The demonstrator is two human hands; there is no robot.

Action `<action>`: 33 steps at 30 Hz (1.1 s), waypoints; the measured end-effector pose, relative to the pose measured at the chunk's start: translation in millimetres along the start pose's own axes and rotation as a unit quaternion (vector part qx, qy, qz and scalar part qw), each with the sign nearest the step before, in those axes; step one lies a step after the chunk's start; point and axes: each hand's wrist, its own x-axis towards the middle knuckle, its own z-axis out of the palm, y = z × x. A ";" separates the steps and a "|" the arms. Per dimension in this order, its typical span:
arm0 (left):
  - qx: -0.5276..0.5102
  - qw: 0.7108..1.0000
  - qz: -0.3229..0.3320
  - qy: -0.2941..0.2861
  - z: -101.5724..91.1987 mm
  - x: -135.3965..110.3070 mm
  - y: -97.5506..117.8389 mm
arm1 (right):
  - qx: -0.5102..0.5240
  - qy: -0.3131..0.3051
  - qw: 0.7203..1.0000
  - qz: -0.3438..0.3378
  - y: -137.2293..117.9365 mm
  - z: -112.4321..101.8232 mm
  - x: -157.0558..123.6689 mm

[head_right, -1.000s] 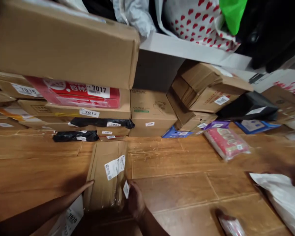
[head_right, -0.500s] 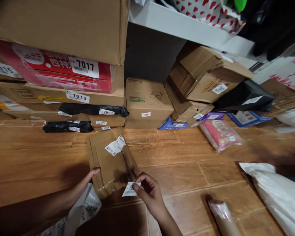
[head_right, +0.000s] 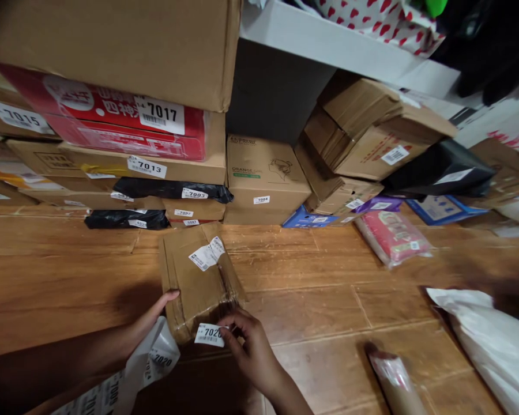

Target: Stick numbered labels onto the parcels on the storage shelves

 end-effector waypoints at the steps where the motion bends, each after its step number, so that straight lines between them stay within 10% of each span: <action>1: 0.005 1.000 -0.002 -0.012 -2.1 1.4 -0.4 | -0.002 -0.004 1.000 0.001 0.6 1.3 0.1; 23: 0.076 0.995 0.037 0.049 -2.7 -4.7 5.3 | -0.144 0.031 0.985 -0.084 -0.5 20.9 23.5; 33: 0.075 0.996 0.022 0.034 5.3 -9.7 10.2 | -0.416 0.286 0.849 -0.158 21.0 45.8 25.7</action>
